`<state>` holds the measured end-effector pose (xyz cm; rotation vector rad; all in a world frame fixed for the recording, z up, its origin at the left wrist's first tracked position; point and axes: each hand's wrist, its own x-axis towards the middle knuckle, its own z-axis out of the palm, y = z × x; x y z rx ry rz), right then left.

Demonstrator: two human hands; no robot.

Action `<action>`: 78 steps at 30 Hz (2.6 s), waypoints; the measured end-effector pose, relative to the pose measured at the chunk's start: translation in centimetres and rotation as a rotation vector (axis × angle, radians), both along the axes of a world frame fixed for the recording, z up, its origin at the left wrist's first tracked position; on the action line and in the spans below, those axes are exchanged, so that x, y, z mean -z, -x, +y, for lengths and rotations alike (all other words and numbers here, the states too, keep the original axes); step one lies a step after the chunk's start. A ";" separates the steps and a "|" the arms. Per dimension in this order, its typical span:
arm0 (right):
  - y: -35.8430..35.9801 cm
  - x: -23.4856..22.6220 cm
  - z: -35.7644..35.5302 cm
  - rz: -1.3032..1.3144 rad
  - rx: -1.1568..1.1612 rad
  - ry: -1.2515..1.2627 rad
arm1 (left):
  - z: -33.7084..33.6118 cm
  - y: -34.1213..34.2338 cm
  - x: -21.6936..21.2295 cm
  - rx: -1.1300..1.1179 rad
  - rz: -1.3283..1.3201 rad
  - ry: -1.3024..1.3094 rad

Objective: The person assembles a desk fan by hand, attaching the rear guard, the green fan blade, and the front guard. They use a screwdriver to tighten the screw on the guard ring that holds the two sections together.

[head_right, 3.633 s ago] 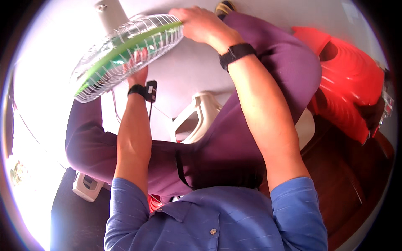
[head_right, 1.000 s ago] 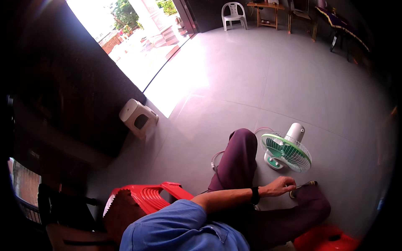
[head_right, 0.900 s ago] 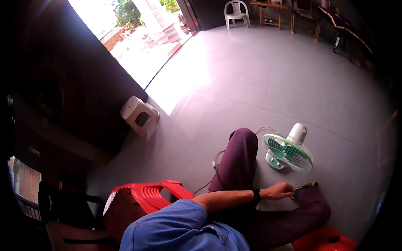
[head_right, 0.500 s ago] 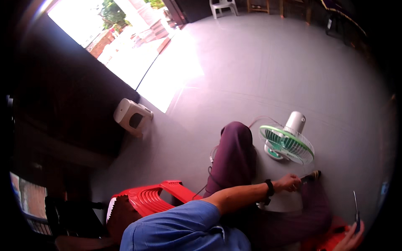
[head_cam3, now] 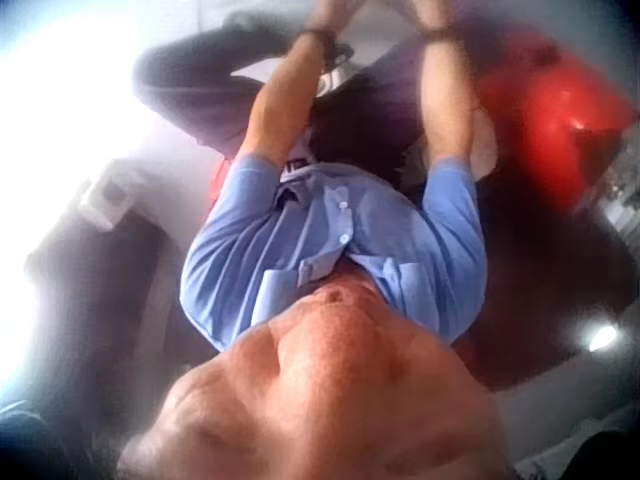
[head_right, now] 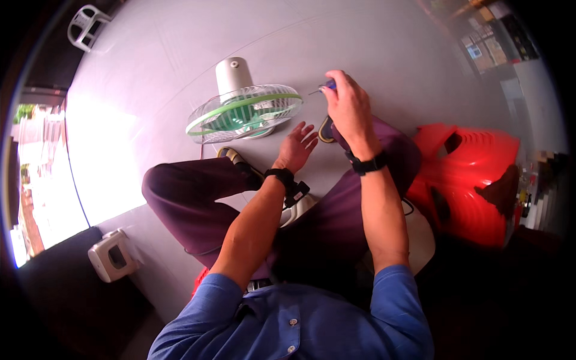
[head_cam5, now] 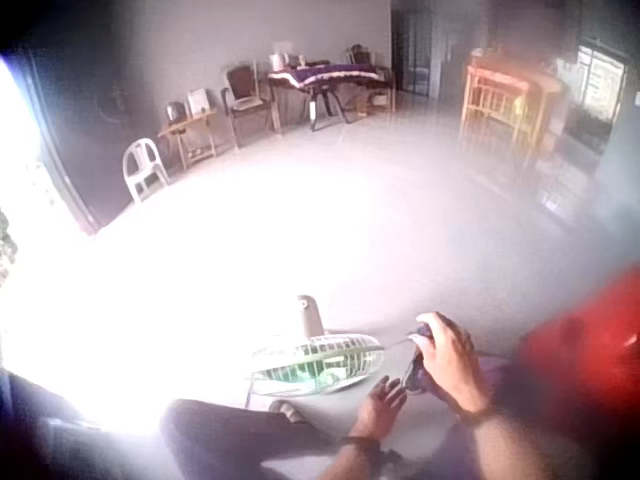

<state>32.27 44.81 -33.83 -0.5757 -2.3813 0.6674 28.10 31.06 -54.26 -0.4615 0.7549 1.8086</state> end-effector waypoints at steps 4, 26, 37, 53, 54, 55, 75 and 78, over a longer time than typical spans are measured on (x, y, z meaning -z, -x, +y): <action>1.1 3.6 2.5 -0.137 0.000 0.085 | 2.2 0.1 1.3 -0.087 -0.056 -0.036; 1.9 7.6 3.9 -0.184 -0.070 0.338 | 7.5 1.8 6.5 -0.316 -0.131 -0.406; 2.1 7.5 4.0 -0.182 -0.050 0.326 | 7.7 2.0 6.1 -0.288 -0.103 -0.397; 2.8 7.7 4.0 -0.200 -0.133 0.264 | 7.7 2.1 7.3 -0.247 -0.162 -0.428; 2.8 7.7 3.8 -0.189 -0.151 0.261 | 7.6 2.1 7.1 -0.244 -0.173 -0.437; 2.8 7.7 3.7 -0.176 -0.164 0.244 | 7.5 2.1 7.0 -0.242 -0.184 -0.446; 3.1 7.4 2.4 -0.410 0.015 0.145 | 7.5 1.8 5.9 -0.211 -0.221 -0.524; 3.3 7.5 2.7 -0.392 -0.014 0.096 | 7.7 2.0 8.1 -0.323 -0.301 -0.477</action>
